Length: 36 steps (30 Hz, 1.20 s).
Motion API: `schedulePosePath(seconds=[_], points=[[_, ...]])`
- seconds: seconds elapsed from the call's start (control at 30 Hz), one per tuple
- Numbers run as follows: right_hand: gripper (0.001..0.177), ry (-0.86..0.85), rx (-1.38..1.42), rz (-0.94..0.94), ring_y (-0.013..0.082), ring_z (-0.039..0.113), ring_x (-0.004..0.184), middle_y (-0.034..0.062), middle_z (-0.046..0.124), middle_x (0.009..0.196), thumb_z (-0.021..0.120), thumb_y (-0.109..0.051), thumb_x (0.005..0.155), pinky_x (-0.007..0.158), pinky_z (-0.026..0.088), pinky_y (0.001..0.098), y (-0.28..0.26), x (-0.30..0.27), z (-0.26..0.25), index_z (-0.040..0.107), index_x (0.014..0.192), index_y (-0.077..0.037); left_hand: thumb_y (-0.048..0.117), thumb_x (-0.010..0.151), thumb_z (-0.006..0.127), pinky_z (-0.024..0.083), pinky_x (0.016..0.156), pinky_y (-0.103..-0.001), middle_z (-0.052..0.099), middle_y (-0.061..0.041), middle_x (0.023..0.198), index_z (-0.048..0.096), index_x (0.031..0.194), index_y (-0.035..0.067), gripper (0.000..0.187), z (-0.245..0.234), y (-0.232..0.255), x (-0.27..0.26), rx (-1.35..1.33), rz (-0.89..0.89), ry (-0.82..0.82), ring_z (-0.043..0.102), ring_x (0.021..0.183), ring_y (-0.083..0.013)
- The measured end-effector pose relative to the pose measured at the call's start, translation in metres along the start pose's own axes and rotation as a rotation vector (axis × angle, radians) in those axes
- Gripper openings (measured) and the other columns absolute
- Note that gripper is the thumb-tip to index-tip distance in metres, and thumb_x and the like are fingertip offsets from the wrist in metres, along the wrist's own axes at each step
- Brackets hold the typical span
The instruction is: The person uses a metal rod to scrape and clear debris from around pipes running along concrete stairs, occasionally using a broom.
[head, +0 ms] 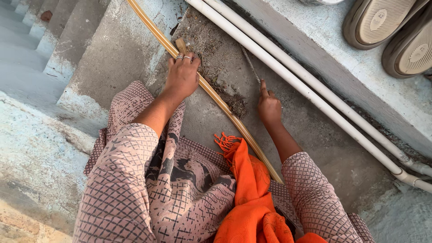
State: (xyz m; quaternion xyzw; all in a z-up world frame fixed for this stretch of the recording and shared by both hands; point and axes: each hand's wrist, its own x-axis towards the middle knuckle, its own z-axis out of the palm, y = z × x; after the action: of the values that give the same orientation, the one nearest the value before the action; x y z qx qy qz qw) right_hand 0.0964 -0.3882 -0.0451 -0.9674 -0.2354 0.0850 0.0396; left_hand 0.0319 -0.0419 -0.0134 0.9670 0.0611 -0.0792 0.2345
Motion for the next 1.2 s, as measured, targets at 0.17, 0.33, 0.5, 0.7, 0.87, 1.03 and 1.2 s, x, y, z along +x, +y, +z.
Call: schedulePosePath(seconds=[0.17,0.33,0.5,0.7,0.87,1.03,1.2], points=[[0.058,-0.028,0.046,-0.09,0.035,0.074,0.072,0.0243,0.073,0.098,0.058,-0.009,0.099,0.065,0.063,0.0478,-0.036,0.035,0.021,0.05,0.155,-0.017,0.011,0.089,0.065,0.036,0.105,-0.054,0.057,-0.018,0.137,0.064,0.128,0.006,0.04,-0.003,0.003,-0.003,0.007,-0.012,-0.015,0.052,0.133,-0.0381],[0.06,-0.034,-0.014,-0.273,0.0332,0.073,0.07,0.0175,0.073,0.093,0.056,-0.007,0.097,0.062,0.061,0.0485,-0.073,0.05,-0.003,0.052,0.155,-0.021,0.008,0.087,0.066,0.034,0.105,-0.053,0.057,-0.018,0.137,0.064,0.132,0.008,0.045,-0.003,-0.007,-0.008,0.015,0.005,0.062,0.053,0.13,-0.036],[0.043,-0.039,-0.107,-0.249,0.0162,0.053,0.037,0.0117,0.071,0.072,0.059,-0.016,0.107,0.029,0.044,0.0367,-0.061,0.045,-0.088,0.061,0.147,-0.031,0.01,0.087,0.068,0.034,0.106,-0.054,0.058,-0.016,0.134,0.065,0.126,0.009,0.04,-0.011,-0.014,-0.012,-0.011,-0.061,0.013,0.054,0.129,-0.033],[0.05,0.115,-0.364,-0.335,0.0122,0.052,0.043,0.0057,0.068,0.073,0.061,-0.015,0.105,0.038,0.044,0.0315,-0.023,0.079,-0.174,0.065,0.15,-0.035,0.012,0.088,0.067,0.037,0.105,-0.054,0.057,-0.018,0.136,0.063,0.13,0.005,0.042,-0.007,-0.005,0.008,-0.035,-0.038,0.007,0.055,0.125,-0.0326],[0.052,0.03,-0.511,-0.398,0.0166,0.059,0.048,0.0045,0.065,0.072,0.058,-0.015,0.103,0.044,0.049,0.0342,-0.054,0.12,-0.221,0.064,0.149,-0.038,0.006,0.097,0.06,0.032,0.116,-0.056,0.053,-0.014,0.148,0.059,0.137,0.006,0.04,0.013,0.019,0.048,0.029,0.014,-0.056,0.051,0.136,-0.0307],[0.059,-0.222,-0.595,-0.341,0.0201,0.066,0.049,0.0088,0.069,0.067,0.052,-0.008,0.098,0.044,0.053,0.0352,-0.092,0.15,-0.248,0.061,0.147,-0.039,0.016,0.097,0.049,0.035,0.11,-0.056,0.035,-0.014,0.159,0.039,0.154,0.005,0.059,0.057,0.052,0.099,0.258,0.305,-0.006,0.038,0.143,-0.0334],[0.036,-0.214,-0.712,-0.45,0.0208,0.073,0.062,0.0061,0.074,0.076,0.049,-0.022,0.111,0.054,0.056,0.0341,-0.111,0.168,-0.262,0.067,0.141,-0.031,0.025,0.103,0.049,0.045,0.103,-0.057,0.042,-0.024,0.155,0.048,0.146,-0.001,0.05,0.076,0.073,0.13,0.618,0.443,0.016,0.045,0.139,-0.0416]])
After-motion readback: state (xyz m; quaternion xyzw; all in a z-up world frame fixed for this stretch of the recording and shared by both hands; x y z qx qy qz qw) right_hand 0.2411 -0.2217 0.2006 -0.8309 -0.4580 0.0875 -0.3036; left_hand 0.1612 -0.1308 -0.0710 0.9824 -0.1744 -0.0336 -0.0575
